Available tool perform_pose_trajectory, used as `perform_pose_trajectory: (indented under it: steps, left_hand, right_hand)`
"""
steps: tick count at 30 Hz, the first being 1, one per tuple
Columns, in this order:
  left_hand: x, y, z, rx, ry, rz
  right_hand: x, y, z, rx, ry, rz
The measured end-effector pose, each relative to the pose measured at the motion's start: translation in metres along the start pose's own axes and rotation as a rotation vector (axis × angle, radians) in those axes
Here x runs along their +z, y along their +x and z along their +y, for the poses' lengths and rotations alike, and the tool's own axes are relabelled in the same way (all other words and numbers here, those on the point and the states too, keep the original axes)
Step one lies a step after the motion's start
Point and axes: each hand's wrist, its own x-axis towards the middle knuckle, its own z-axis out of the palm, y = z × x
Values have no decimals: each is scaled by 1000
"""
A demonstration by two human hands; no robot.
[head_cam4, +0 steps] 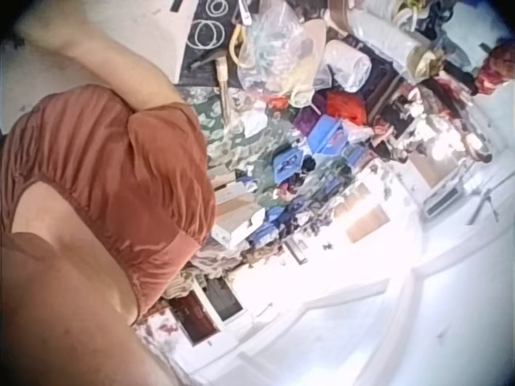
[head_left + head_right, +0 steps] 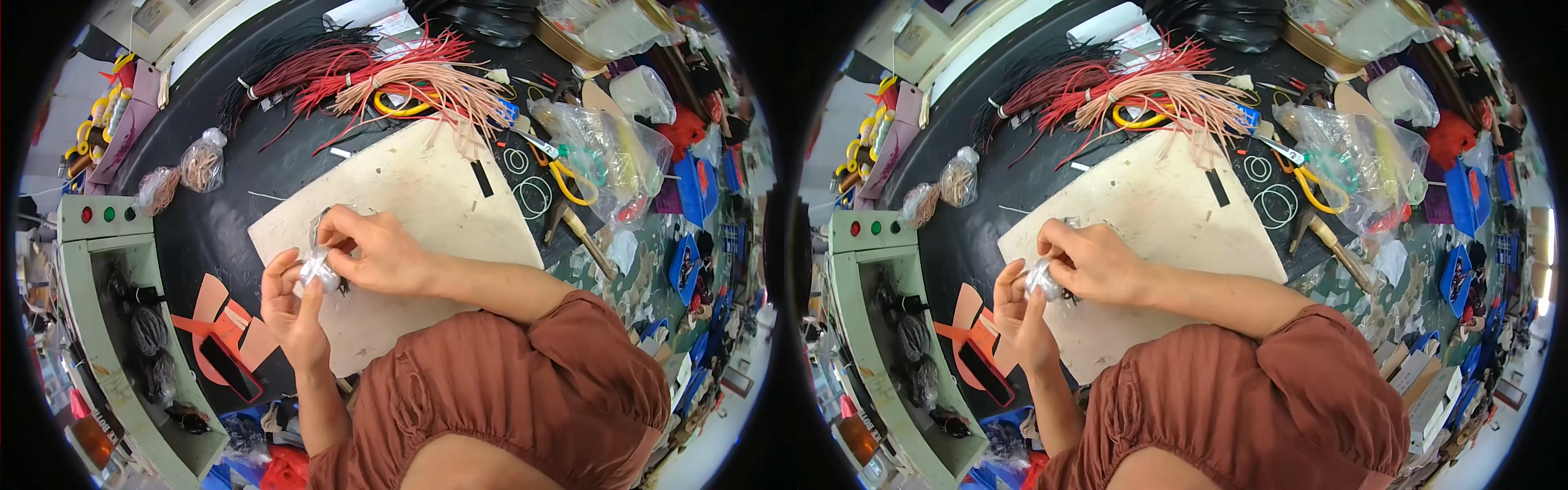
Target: Tying decorative knots in thin blue and pink cords for shoe manufacturing.
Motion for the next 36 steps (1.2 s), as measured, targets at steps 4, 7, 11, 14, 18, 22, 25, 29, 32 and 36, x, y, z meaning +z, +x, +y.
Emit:
perform_pose_trajectory:
  steps: [4, 7, 11, 14, 18, 22, 25, 29, 32, 36]
  left_hand:
    - [-4, 6, 8, -39, -191, -31]
    - [-3, 8, 5, -66, -228, 38]
    - [14, 9, -2, 244, 306, -18]
    - [12, 15, -6, 295, 504, -75]
    - [2, 40, 3, 391, 727, -130]
    - [-56, 105, 12, 405, 760, 241]
    - [-89, 147, 25, 599, 1172, 424]
    - [-79, 154, 24, 702, 1212, 311]
    - [-41, 130, 24, 710, 1090, 183]
    - [10, 89, 25, 507, 620, -53]
  right_hand:
    - [-7, 5, 5, -89, 30, -103]
    - [-9, 18, 3, -653, -260, 47]
    - [-5, 19, 7, -551, -239, -60]
    - [-6, 26, 1, -398, -73, -79]
    - [-17, 47, 4, -495, -142, -35]
    - [-79, 121, 35, -667, -729, 219]
    - [-142, 144, 76, -345, -1349, 240]
    - [-163, 152, 85, -496, -1352, 97]
    - [-164, 141, 49, -25, -736, -132]
    - [-136, 110, -10, 209, -189, -236]
